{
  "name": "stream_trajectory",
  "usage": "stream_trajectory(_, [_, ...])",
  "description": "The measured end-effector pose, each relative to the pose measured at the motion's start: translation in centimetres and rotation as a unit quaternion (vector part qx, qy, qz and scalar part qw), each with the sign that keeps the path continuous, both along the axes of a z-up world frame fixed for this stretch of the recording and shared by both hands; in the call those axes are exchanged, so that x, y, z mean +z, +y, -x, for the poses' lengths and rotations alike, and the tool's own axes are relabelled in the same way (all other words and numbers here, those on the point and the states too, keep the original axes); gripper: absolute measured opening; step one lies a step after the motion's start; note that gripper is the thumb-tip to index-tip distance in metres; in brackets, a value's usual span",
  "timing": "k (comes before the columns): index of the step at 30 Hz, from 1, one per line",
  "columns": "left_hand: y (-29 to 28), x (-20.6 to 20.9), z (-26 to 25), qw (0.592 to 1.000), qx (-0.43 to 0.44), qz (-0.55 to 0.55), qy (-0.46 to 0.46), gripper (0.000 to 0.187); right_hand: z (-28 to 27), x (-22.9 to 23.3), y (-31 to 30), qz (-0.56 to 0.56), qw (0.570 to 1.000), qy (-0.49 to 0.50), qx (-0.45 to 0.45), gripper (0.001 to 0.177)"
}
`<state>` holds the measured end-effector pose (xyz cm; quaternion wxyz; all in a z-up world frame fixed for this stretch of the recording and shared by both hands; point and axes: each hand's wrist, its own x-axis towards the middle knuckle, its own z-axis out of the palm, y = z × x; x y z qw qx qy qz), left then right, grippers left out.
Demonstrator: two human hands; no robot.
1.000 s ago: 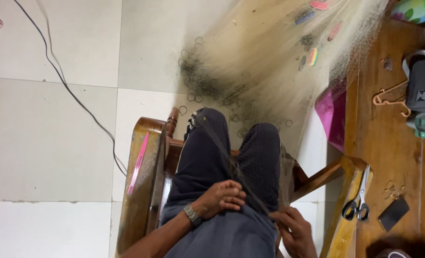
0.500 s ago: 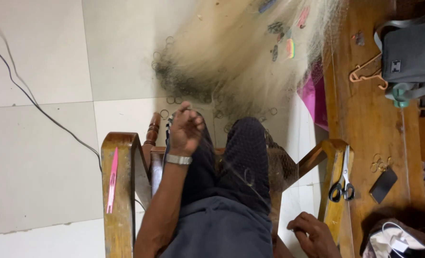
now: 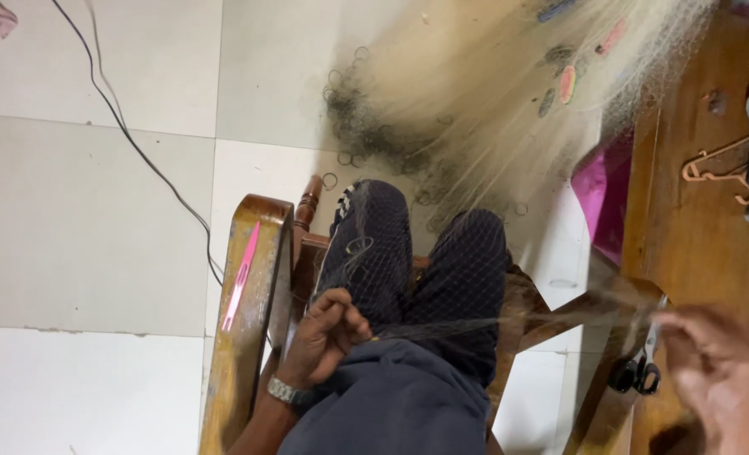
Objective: Repairing or assembling a large fishing net by manipulating the mesh and attaching components
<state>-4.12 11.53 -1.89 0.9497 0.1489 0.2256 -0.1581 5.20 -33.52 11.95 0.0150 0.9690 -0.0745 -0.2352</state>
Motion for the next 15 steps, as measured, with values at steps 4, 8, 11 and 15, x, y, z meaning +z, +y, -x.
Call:
stream_trajectory(4, [-1.7, -1.7, 1.0, 0.999, -0.033, 0.0, 0.008, 0.013, -2.2, -2.8, 1.0, -0.18, 0.936, -0.263, 0.149, 0.024])
stream_trajectory(8, [-2.9, -1.6, 0.5, 0.993, -0.101, 0.062, 0.002, 0.011, -0.2, -6.5, 3.8, -0.084, 0.963, -0.21, 0.145, 0.026])
stream_trajectory(11, [-4.9, -1.7, -0.5, 0.984, -0.154, 0.084, -0.01, 0.01, 4.6, -6.7, 12.9, -0.311, 0.93, -0.154, 0.121, 0.045])
stream_trajectory(15, [-7.5, -1.6, -1.4, 0.973, -0.214, 0.091, -0.004, 0.008, 9.0, -9.8, 21.8, -0.433, 0.9, 0.048, -0.016, 0.079])
